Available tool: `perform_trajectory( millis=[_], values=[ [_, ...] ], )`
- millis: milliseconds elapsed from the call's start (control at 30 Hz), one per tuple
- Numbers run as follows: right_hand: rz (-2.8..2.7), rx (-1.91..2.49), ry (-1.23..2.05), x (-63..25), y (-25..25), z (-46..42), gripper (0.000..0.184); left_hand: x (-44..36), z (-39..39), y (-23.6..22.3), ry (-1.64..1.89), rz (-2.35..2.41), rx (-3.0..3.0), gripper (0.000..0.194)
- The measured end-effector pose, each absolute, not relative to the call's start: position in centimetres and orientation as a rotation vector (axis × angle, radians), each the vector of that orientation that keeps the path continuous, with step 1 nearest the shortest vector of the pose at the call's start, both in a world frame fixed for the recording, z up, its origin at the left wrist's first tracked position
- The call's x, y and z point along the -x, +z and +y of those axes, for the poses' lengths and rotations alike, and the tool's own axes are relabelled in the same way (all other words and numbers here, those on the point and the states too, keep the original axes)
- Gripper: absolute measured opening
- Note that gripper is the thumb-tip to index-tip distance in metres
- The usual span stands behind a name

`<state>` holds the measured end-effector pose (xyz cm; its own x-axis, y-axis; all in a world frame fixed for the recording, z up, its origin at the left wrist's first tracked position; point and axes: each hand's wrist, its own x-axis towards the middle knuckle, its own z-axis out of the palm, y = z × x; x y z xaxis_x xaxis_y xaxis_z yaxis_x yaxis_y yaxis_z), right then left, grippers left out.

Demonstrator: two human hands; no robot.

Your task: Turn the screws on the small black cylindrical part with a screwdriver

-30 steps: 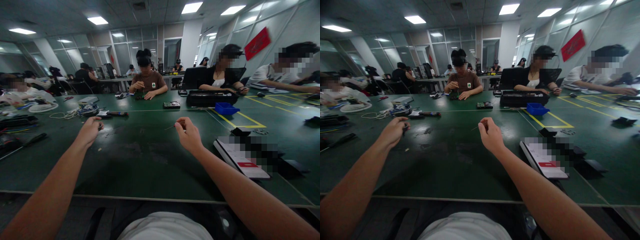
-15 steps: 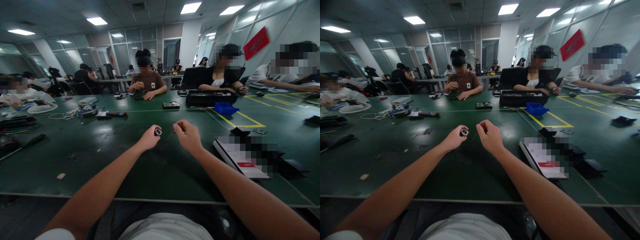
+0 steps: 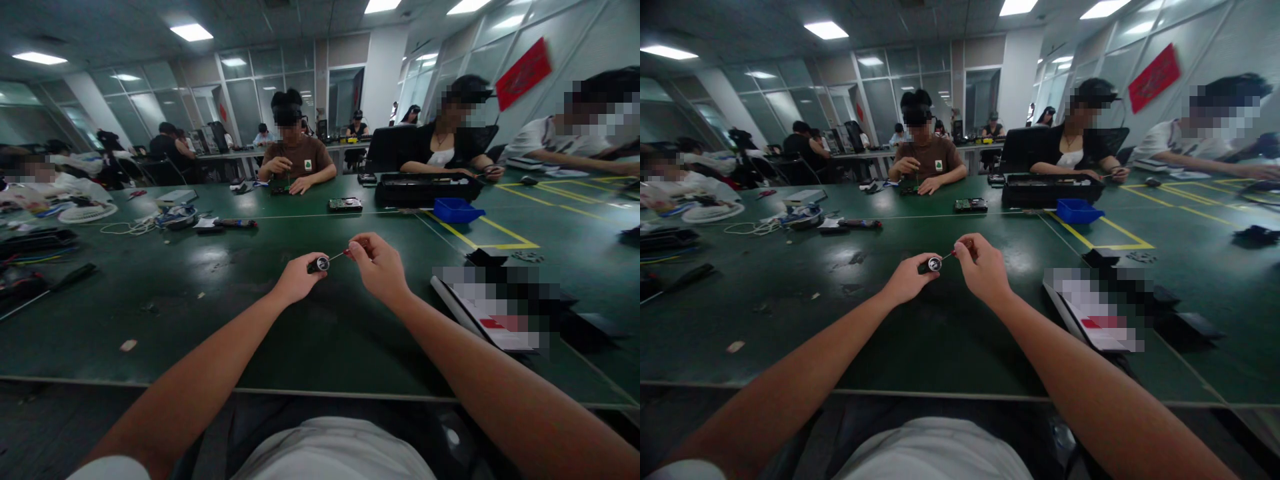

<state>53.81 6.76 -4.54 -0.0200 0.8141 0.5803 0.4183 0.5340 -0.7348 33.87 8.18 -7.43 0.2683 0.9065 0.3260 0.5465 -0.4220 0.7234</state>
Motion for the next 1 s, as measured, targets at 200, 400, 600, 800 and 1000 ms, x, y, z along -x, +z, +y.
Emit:
perform_trajectory(
  millis=[200,400,600,800,1000],
  values=[
    [-1.632,1.088,0.380,-53.86,-4.15,6.67,0.020,-33.50,8.31,-7.59,1.037,1.329,-2.077,0.040],
    [-1.644,1.193,0.198,-53.98,-3.72,6.45,0.033,-33.31,8.28,-7.48,1.015,1.341,-2.137,0.040],
    [-1.635,1.223,0.146,-54.22,-3.70,6.75,0.038,-33.37,8.20,-7.35,1.020,1.344,-2.161,0.041],
    [-1.715,1.179,0.250,-54.29,-4.01,6.88,0.030,-33.12,8.49,-7.73,1.026,1.358,-2.201,0.041],
    [-1.811,1.119,0.379,-54.18,-4.09,6.84,0.012,-33.22,8.40,-7.62,0.989,1.386,-2.246,0.040]
  ],
)
